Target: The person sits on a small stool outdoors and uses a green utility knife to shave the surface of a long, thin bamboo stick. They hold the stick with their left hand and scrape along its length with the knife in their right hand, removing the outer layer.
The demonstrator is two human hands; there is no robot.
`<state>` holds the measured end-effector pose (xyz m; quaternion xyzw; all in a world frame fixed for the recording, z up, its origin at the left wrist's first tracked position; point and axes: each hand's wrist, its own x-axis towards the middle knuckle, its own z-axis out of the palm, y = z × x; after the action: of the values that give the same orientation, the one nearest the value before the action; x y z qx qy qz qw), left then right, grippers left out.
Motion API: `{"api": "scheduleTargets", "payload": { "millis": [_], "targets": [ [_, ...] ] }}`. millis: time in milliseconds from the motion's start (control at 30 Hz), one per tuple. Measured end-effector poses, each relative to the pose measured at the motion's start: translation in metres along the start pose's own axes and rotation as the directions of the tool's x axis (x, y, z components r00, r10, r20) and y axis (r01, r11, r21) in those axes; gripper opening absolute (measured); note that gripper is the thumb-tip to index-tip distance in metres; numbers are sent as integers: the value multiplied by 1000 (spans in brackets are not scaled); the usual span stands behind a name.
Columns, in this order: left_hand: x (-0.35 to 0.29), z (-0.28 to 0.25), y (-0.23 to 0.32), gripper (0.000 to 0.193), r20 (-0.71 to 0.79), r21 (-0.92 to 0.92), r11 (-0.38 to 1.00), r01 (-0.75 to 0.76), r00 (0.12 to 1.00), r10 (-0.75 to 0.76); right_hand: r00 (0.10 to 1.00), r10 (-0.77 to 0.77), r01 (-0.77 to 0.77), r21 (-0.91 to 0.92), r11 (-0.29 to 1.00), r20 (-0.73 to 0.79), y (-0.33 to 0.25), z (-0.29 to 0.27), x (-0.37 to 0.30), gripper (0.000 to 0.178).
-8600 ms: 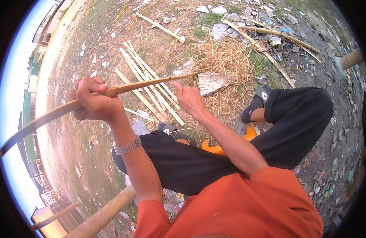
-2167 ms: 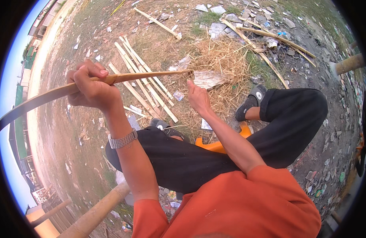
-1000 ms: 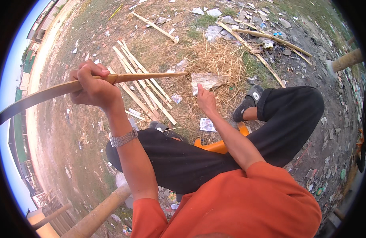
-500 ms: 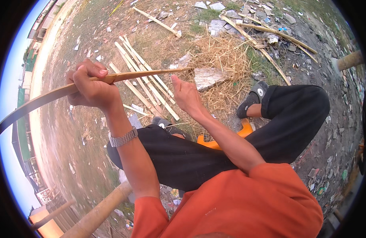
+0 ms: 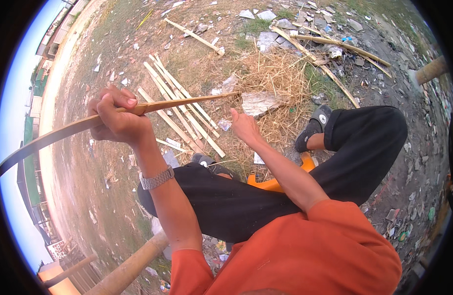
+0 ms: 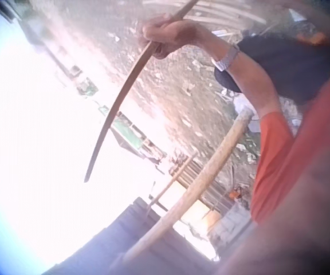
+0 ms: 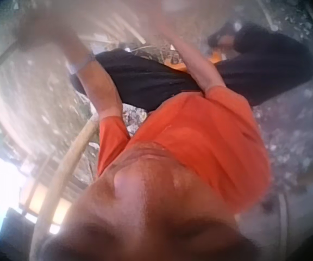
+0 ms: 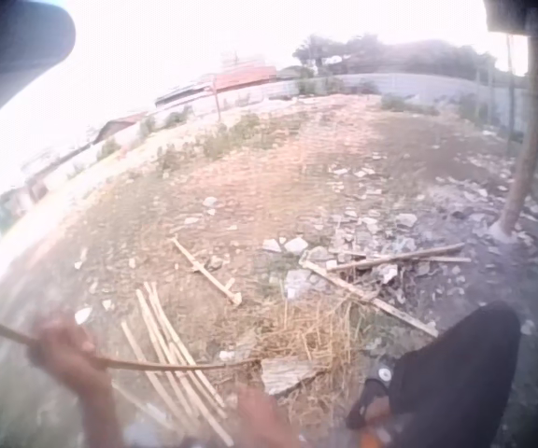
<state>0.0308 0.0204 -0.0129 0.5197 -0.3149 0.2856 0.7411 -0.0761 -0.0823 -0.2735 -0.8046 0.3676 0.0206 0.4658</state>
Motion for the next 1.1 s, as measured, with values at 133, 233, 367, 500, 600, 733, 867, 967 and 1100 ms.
{"api": "scheduleTargets", "payload": {
  "millis": [133,233,367,500,600,733,867,967,1100],
  "targets": [
    [-2,-1,0,25,2,-24,1000,0,1000,1,986,-146,153,88,984,-83,-18,-9,-11,67],
    [-4,2,0,25,28,-47,999,14,1000,-13,975,-192,203,103,974,-112,-23,-6,-4,66],
    [2,-9,-5,25,23,-3,1000,9,1000,-9,991,-133,134,36,990,-26,-30,-16,16,66],
    [-1,-6,-3,25,-9,6,1000,15,1000,-15,982,-181,185,74,980,-62,-43,-12,-7,69],
    [-3,-8,3,25,9,-13,999,36,999,-35,968,-211,216,20,976,-139,-18,5,3,68],
    [5,-15,-5,25,-85,35,999,37,996,-34,987,-154,154,-5,988,-54,-35,-6,2,69],
    [4,-10,-3,25,-42,4,999,35,998,-35,971,-205,205,-12,979,-125,-22,12,15,69],
    [-4,-19,0,26,-3,-18,999,51,999,-51,979,-144,123,-140,982,-148,13,16,26,70],
    [0,-4,4,27,-107,-1,999,46,993,-46,988,-140,117,-268,956,-68,11,10,29,68]
  ]
}}
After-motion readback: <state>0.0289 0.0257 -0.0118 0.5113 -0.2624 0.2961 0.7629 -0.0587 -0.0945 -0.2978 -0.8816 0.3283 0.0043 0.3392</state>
